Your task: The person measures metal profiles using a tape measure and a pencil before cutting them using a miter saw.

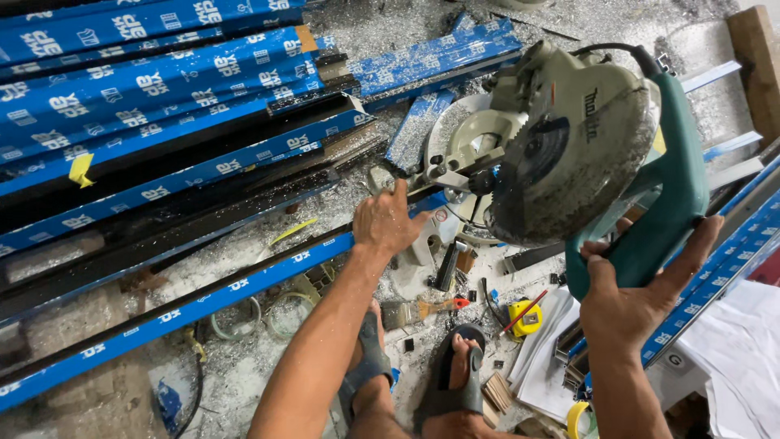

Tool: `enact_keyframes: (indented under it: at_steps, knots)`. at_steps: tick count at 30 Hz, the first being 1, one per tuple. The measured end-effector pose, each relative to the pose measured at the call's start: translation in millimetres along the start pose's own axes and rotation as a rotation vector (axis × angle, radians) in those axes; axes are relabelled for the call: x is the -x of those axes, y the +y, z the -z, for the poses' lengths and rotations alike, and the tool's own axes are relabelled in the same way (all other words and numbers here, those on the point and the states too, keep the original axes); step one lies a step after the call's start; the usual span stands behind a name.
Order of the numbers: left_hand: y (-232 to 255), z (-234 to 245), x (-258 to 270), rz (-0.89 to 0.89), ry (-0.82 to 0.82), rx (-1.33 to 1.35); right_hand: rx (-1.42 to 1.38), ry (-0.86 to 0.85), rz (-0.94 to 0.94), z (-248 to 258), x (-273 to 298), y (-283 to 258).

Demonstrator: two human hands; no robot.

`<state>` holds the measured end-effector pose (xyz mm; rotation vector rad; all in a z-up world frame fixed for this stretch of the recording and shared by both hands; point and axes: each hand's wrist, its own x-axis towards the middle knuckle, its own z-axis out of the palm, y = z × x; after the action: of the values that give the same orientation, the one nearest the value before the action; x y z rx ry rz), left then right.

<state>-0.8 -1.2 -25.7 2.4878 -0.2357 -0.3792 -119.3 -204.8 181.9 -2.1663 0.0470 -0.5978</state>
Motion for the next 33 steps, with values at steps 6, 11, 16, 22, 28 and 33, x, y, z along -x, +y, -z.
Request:
enact_keyframes:
  at_steps: [6,11,16,22,28,33]
  knots:
    - [-0.4,3.6,1.2,-0.028,0.014,-0.004,-0.064,0.02,-0.073,4.3,4.2,12.8]
    - [0.1,4.8,1.7,-0.014,-0.004,0.004,-0.039,0.038,-0.041,0.7,4.0,10.9]
    - [-0.7,3.4,3.6,-0.014,0.012,0.04,-0.021,0.008,-0.006,-1.5,4.4,5.8]
    - [1.1,6.1,4.6,-0.007,0.006,0.008,0.02,0.051,-0.019,-2.6,7.1,11.4]
    - [0.1,0.7,3.2,-0.008,0.029,-0.025,-0.025,0.031,0.023,-2.5,4.3,13.9]
    - [1.9,3.2,3.6,-0.041,0.049,-0.044,0.007,0.094,0.016,0.8,-1.3,8.2]
